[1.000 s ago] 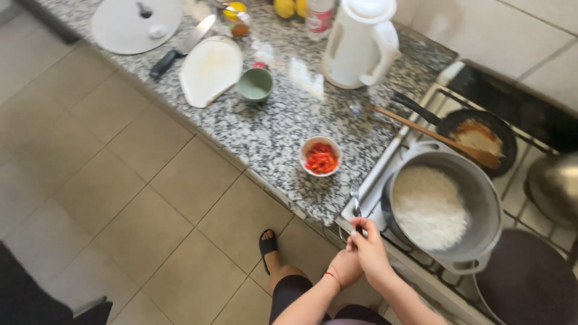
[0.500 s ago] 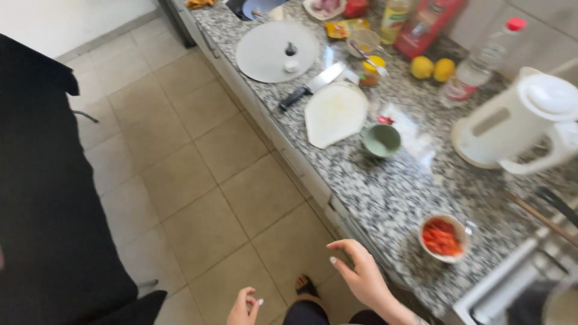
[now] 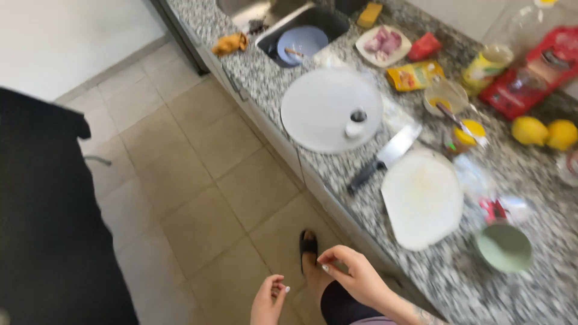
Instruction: Finalizing the cooking of rice and then assembling multiple salad bowls by distributing ingredients like tomatoes with a fork.
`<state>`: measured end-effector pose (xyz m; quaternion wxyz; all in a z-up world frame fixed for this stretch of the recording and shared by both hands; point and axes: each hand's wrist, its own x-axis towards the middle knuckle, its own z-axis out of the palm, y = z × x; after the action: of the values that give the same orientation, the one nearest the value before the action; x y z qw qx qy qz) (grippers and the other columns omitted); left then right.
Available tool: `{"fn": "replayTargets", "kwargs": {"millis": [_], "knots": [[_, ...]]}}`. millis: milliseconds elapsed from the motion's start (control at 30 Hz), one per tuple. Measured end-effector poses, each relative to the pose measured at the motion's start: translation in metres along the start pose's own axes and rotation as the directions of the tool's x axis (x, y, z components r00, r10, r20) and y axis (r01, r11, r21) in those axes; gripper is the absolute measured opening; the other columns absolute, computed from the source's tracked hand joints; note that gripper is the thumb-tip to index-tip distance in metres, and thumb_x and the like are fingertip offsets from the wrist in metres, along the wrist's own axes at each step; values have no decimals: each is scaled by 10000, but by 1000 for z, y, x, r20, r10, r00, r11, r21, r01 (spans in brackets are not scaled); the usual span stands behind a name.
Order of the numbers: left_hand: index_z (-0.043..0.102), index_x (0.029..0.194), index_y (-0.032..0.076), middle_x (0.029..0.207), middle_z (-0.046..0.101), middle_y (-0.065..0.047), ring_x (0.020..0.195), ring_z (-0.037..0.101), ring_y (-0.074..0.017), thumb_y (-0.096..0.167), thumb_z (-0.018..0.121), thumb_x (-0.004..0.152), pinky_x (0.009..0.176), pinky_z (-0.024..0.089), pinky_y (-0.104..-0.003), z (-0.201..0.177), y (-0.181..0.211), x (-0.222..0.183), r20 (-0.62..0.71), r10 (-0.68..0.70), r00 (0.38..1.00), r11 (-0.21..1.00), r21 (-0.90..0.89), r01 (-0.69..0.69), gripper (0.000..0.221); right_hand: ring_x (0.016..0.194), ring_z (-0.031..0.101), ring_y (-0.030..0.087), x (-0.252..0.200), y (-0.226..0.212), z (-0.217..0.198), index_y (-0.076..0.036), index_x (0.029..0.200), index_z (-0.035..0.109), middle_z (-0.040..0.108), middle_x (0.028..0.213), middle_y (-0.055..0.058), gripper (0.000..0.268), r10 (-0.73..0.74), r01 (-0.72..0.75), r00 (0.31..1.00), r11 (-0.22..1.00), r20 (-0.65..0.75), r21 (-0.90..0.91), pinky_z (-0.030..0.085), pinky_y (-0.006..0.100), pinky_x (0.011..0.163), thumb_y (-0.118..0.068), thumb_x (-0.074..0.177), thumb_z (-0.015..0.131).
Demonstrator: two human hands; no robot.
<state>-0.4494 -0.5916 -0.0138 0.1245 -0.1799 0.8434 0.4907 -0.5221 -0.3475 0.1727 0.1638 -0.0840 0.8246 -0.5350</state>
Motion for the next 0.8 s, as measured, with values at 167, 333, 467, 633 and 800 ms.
{"fn": "replayTargets", "kwargs": {"millis": [167,333,467,633,800], "knots": [[650,996,236,905,687,83,779,637,-74,239,617,802,763,495,-219,-69,137,180,98,251,963,958,118,-262,196,687,616,64,164,-4,-16,-154,903,709,708,828,-49,119,-8,21,983,997,-181,69,477,199,649,-136,804,646],[661,978,178,894,669,52,775,623,-87,204,594,820,754,483,-232,-143,256,286,180,352,919,924,89,-371,173,782,626,71,289,-74,-41,-156,947,695,700,889,-56,143,67,-51,967,996,-247,70,479,213,695,-164,824,623],[685,982,155,938,684,17,804,642,-108,204,607,815,797,484,-251,-183,301,408,175,409,896,898,100,-429,190,877,614,112,412,-84,-63,-158,1026,648,667,969,-24,190,-6,2,937,1000,-350,-12,465,259,732,-156,844,595],[660,995,157,982,646,21,898,601,-135,194,574,843,853,443,-300,-214,361,593,128,570,811,783,215,-584,178,1086,562,220,590,-54,-98,-124,1097,621,627,1132,35,252,83,-173,861,976,-502,-134,422,381,899,-149,861,536],[566,1198,110,1227,586,-71,1046,577,-304,146,557,859,846,447,-427,-211,375,766,-16,767,641,546,541,-640,341,1280,350,347,745,29,-127,-92,1343,410,392,1401,133,613,294,-484,838,789,-459,-378,397,537,905,111,764,415]]}}
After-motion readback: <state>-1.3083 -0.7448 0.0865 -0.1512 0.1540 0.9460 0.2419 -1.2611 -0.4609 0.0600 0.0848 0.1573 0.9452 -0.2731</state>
